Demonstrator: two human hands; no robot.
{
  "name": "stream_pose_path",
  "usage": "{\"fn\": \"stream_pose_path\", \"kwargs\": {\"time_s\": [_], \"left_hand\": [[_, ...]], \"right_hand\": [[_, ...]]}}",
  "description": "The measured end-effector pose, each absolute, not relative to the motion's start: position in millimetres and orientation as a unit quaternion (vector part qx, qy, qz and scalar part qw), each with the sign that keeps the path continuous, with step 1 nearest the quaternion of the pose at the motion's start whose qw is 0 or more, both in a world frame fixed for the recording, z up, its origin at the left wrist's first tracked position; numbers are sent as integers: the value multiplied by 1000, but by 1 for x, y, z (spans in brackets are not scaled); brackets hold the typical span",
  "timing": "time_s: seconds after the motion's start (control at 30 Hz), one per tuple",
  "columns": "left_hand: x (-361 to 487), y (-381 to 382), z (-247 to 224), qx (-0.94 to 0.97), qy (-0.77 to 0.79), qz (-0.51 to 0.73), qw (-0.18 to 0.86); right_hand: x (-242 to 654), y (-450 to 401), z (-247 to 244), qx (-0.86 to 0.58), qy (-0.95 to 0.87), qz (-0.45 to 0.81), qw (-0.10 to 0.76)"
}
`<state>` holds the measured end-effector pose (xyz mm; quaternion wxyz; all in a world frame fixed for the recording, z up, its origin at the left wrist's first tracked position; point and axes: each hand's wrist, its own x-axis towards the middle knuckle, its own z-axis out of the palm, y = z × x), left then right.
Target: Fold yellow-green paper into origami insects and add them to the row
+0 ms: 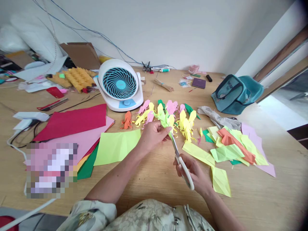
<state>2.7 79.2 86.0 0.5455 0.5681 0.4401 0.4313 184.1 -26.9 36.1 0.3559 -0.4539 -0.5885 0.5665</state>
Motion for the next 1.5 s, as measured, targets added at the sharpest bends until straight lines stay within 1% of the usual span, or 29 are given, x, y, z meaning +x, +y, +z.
{"fn": "stream_pose_path", "kwargs": {"time_s": [0.33, 0.53, 0.83, 0.97, 1.17, 1.5], "left_hand": [[0, 79, 87, 576, 448, 425, 536], [0, 78, 89, 567, 448, 429, 542], [-1, 77, 96, 534, 429, 415, 599], [-1, 77, 95, 541, 426, 424, 588], [-1, 78, 93, 561, 446, 400, 572], [0, 76, 93, 567, 436, 390, 581]], "right_hand": [[178, -28, 38, -451, -551, 592, 378], [179, -29, 34, -453, -558, 582, 380], [178, -30, 32, -460, -555, 584, 374], [179, -29, 35, -472, -562, 570, 370], [180, -30, 35, -472, -577, 557, 367], [180, -30, 34, -462, -575, 560, 377]]}}
